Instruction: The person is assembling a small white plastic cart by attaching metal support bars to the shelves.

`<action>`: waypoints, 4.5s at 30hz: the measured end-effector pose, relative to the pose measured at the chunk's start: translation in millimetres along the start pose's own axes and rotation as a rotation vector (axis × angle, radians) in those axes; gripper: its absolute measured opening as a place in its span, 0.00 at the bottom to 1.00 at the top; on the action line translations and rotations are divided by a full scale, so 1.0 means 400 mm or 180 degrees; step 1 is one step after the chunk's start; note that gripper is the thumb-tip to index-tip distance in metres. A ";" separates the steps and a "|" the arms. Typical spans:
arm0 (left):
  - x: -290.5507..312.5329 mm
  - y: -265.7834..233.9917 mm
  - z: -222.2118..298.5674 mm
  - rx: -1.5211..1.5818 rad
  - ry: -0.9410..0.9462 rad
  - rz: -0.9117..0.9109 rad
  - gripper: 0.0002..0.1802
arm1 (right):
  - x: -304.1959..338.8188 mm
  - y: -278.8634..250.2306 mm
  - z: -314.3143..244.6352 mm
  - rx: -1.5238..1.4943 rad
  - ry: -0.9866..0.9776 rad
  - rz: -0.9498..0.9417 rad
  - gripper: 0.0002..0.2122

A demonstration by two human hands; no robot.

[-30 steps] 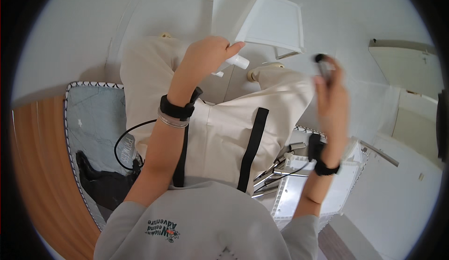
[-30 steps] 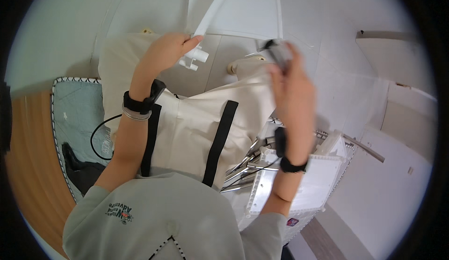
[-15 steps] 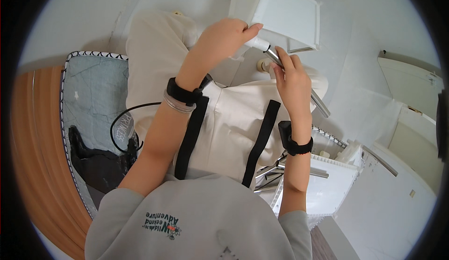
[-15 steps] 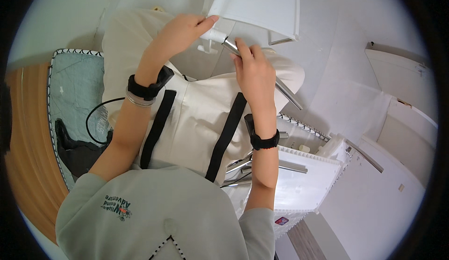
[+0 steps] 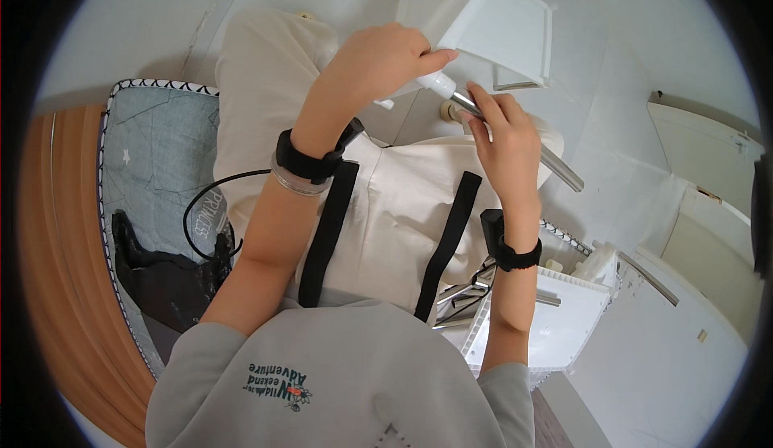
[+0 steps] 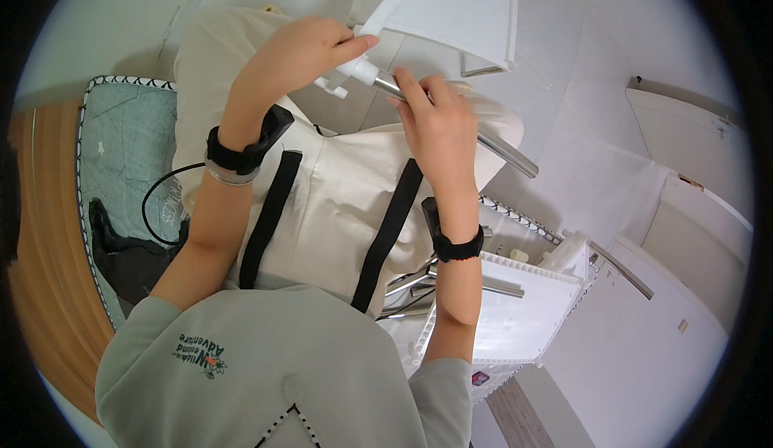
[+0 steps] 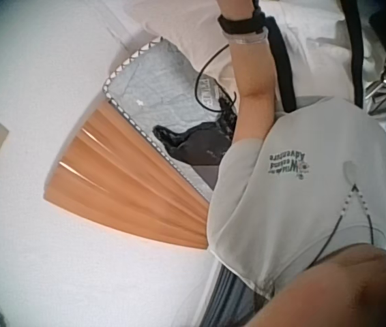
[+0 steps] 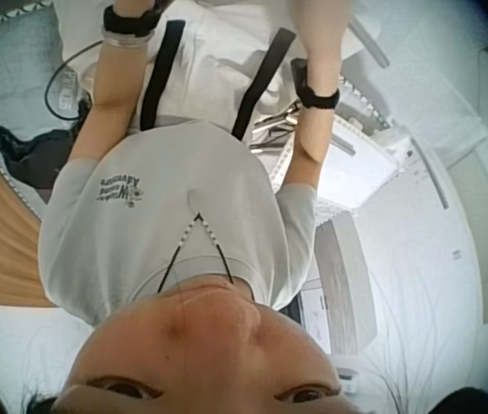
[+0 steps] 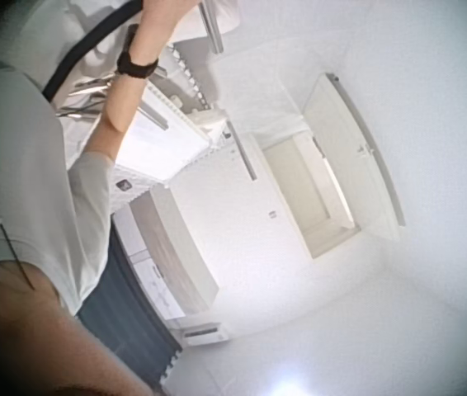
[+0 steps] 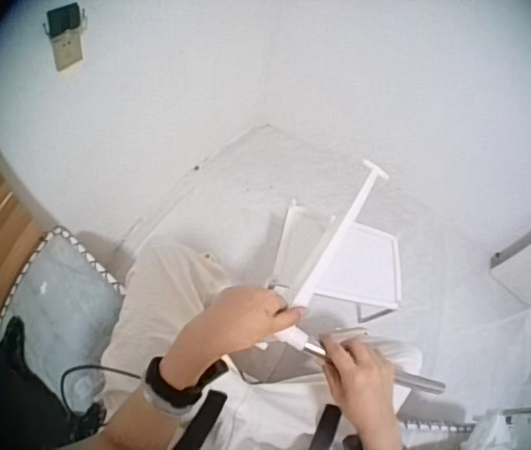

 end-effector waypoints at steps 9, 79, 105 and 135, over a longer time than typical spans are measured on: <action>0.023 -0.010 0.057 -0.0990 0.0413 -0.0224 0.23 | 0.020 0.020 -0.011 0.0353 -0.0246 0.0063 0.16; -0.019 0.041 -0.034 0.0511 0.0148 0.0692 0.22 | -0.040 0.054 -0.035 0.1113 -0.0499 0.0027 0.13; -0.025 0.076 -0.053 0.1296 -0.0194 0.0493 0.17 | -0.022 0.071 -0.022 -0.0139 0.0089 -0.0592 0.13; -0.004 0.074 -0.070 0.1149 -0.0417 0.0725 0.20 | -0.010 0.069 -0.040 0.1072 -0.0536 0.0118 0.14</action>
Point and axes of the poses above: each hand's wrist, its own x-axis away from the middle knuckle, its own y-axis out of the palm, z = x × y, the point moved 5 cm from there along -x, towards the middle knuckle, and after that the axes turned 9 degrees about -z, right-handed, at the moved point
